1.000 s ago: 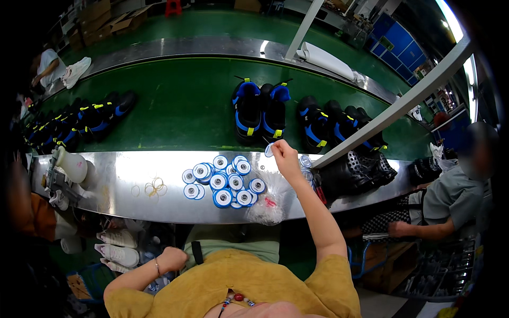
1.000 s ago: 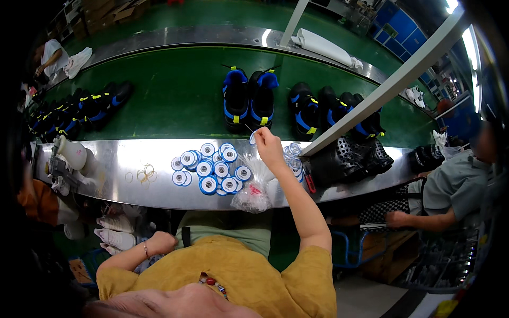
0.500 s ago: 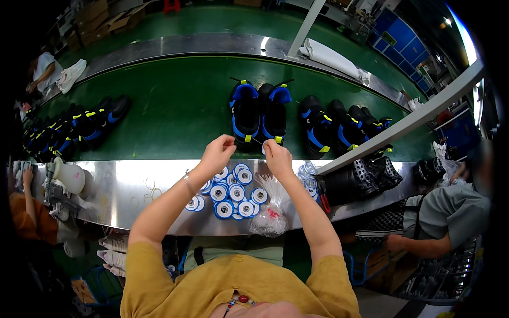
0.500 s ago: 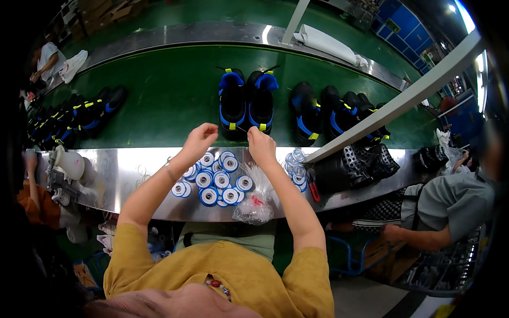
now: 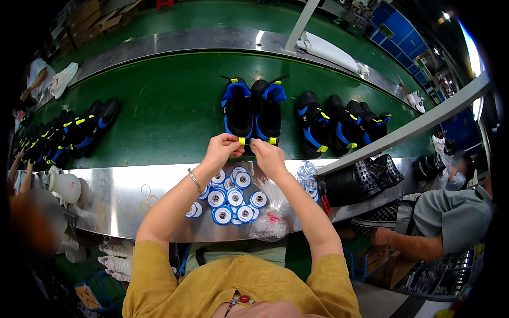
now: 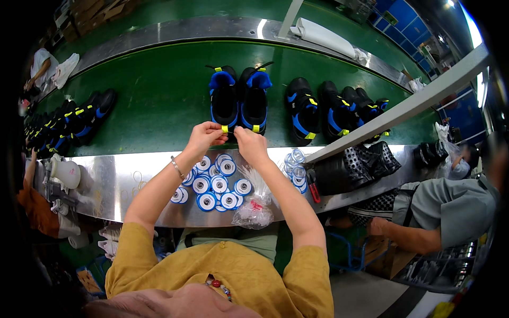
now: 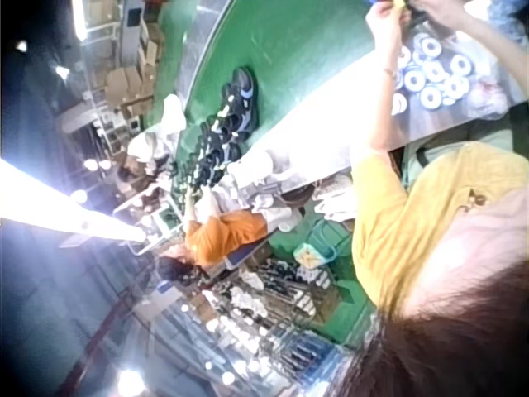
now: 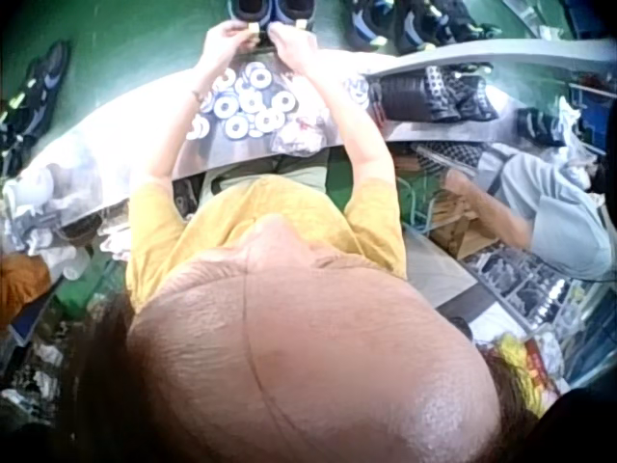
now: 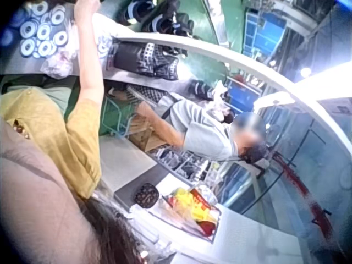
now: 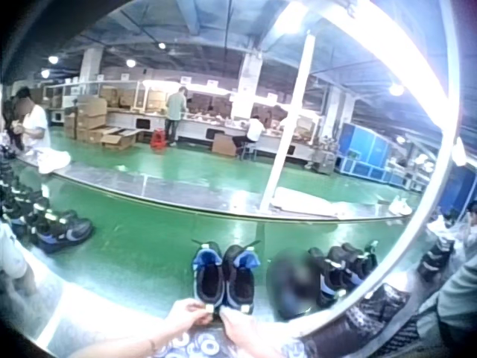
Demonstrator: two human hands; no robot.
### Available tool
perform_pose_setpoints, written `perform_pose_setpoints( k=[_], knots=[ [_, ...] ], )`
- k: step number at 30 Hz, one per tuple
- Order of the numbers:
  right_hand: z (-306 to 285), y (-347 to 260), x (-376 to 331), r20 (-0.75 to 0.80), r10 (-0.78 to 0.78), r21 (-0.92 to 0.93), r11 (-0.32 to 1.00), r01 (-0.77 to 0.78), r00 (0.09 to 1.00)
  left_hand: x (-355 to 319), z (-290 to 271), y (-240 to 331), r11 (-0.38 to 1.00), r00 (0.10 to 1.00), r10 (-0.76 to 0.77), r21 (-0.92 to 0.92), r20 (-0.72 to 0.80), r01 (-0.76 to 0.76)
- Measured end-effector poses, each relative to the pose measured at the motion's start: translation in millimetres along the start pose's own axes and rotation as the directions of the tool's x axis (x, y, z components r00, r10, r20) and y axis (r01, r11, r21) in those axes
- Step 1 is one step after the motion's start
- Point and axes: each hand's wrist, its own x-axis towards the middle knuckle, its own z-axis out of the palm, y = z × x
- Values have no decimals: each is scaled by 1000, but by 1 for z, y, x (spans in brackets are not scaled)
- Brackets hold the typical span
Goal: The person attaches small circular tags to the tongues of black and blue sneakers on a factory assembly line. They pick up each tag, place it on the shoe, and move the finished pair down the line. The process is repeated for multiple pairs of shoes.
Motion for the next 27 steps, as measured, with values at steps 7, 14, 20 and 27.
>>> perform_pose_setpoints(
  k=[7,14,20,27],
  knots=[
    [32,-16,10,158,107,-49,994,-100,982,-4,-22,-2,982,998,54,184,-40,-46],
    [16,-40,16,48,243,325,913,-246,969,-11,-38,24,806,921,389,494,-27,-326],
    [4,-46,40,-65,184,435,890,-138,981,-7,-16,38,803,884,460,387,82,-454],
    [6,-38,53,-23,208,534,830,-164,978,-4,-10,31,873,921,345,299,181,-386]
  ],
)
